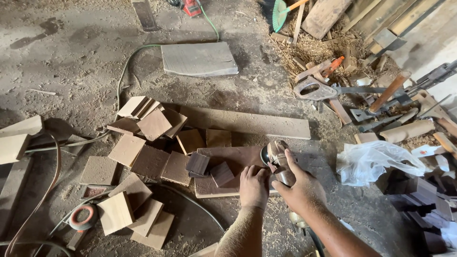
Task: Sanding the edges of small wooden blocks using a handheld angle grinder
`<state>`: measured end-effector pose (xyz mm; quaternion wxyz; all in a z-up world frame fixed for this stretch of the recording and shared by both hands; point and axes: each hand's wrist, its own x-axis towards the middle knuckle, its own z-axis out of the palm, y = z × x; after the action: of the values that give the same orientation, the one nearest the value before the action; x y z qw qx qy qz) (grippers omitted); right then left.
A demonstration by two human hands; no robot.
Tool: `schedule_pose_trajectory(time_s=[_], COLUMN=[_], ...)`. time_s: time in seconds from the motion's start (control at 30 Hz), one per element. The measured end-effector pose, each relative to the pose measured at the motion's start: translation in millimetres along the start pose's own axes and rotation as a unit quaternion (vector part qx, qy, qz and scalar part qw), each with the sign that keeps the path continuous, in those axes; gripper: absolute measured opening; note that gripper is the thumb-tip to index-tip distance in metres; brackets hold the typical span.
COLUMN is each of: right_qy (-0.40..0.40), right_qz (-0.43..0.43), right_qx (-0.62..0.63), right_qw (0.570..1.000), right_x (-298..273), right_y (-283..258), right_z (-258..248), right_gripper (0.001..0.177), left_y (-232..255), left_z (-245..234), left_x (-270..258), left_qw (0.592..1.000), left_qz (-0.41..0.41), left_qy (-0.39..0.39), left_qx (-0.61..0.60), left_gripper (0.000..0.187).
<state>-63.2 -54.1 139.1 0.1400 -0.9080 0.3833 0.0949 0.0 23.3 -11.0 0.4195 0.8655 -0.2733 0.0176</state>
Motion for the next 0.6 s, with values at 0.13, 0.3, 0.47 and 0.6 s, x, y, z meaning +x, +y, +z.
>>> schedule_pose_trajectory(time_s=[0.13,0.3,0.47,0.6], right_qy=[0.000,0.000,-0.011,0.008], right_qz=[0.005,0.015,0.045,0.069], right_qx=[-0.017,-0.009,-0.006,0.006], right_qw=[1.000,1.000,0.999,0.998], right_x=[-0.4,-0.6,-0.4,0.5], right_y=[0.8,10.3,23.4,42.0], right_z=[0.6,-3.6,-8.9,-9.4], right_gripper=[0.102,0.102,0.105,0.104], left_y=[-2.5,-2.3,-5.2,-5.6], left_z=[3.3,5.8,6.0,9.9], left_x=[-0.7,-1.6,-0.6,1.1], left_qw=[1.000,1.000,1.000,0.999], left_qz=[-0.010,-0.028,-0.019,-0.039], left_qy=[-0.003,-0.008,-0.009,-0.017], left_qx=[-0.011,-0.006,0.002,-0.003], left_gripper=[0.012,0.018,0.016,0.016])
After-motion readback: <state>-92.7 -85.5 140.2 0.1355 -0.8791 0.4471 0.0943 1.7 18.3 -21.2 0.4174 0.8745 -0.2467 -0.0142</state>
